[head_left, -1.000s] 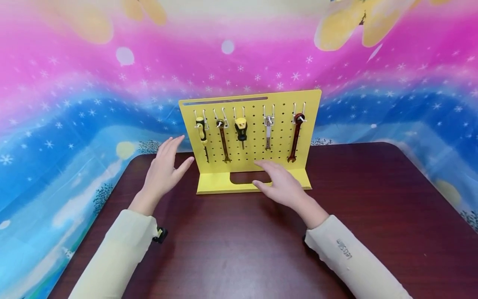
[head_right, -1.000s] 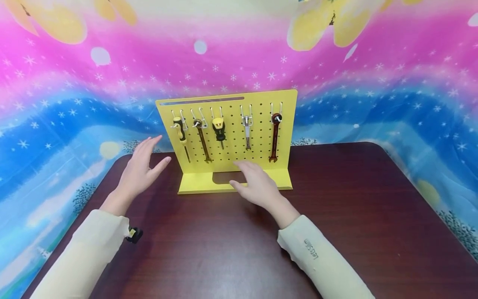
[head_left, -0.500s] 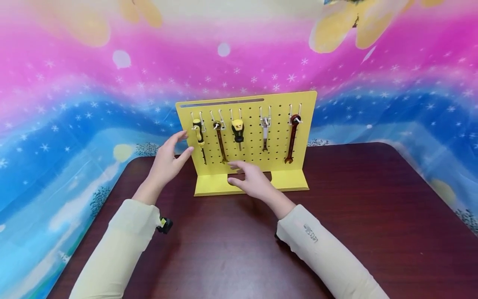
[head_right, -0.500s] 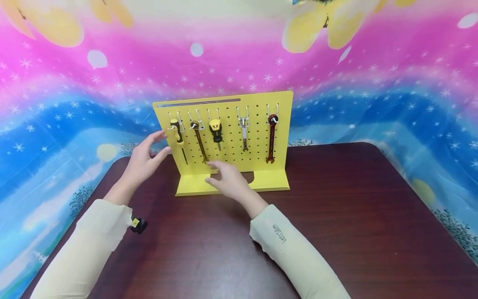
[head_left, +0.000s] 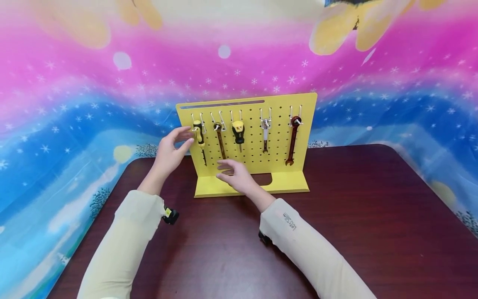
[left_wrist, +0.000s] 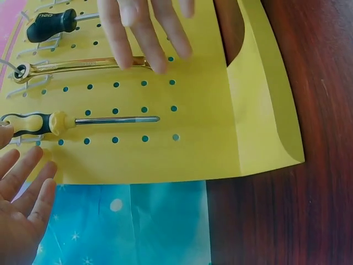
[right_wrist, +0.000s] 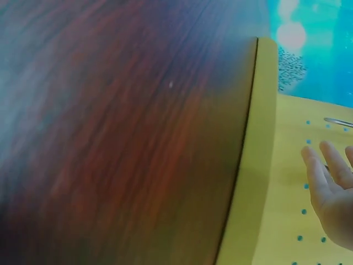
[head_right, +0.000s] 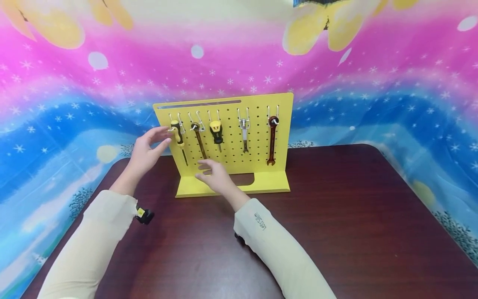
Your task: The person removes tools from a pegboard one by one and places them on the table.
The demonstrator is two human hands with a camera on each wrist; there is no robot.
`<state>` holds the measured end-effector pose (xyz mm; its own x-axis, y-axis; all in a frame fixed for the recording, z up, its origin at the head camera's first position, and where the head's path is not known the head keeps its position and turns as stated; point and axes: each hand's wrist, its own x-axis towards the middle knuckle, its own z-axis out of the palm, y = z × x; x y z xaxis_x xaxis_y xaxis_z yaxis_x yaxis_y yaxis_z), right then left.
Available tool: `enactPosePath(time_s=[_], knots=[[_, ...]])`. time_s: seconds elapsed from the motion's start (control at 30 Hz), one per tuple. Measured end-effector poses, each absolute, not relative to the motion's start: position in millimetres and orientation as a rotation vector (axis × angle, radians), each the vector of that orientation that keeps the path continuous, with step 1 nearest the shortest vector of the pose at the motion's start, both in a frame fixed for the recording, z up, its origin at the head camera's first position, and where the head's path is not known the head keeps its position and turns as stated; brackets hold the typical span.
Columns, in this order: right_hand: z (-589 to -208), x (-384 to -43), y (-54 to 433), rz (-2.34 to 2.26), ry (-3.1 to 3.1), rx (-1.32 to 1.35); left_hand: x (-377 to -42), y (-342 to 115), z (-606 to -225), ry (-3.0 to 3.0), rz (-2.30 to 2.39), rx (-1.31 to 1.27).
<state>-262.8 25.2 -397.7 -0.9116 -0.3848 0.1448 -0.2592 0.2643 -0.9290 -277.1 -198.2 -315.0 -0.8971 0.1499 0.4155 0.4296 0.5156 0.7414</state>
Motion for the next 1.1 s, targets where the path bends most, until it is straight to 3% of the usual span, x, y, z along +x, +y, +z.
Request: enactPosePath(time_s=[1.1], knots=[[-407, -283, -5, -1.977, 2.160, -0.444, -293, -189, -320, -2.428, -1.488, -0.393]])
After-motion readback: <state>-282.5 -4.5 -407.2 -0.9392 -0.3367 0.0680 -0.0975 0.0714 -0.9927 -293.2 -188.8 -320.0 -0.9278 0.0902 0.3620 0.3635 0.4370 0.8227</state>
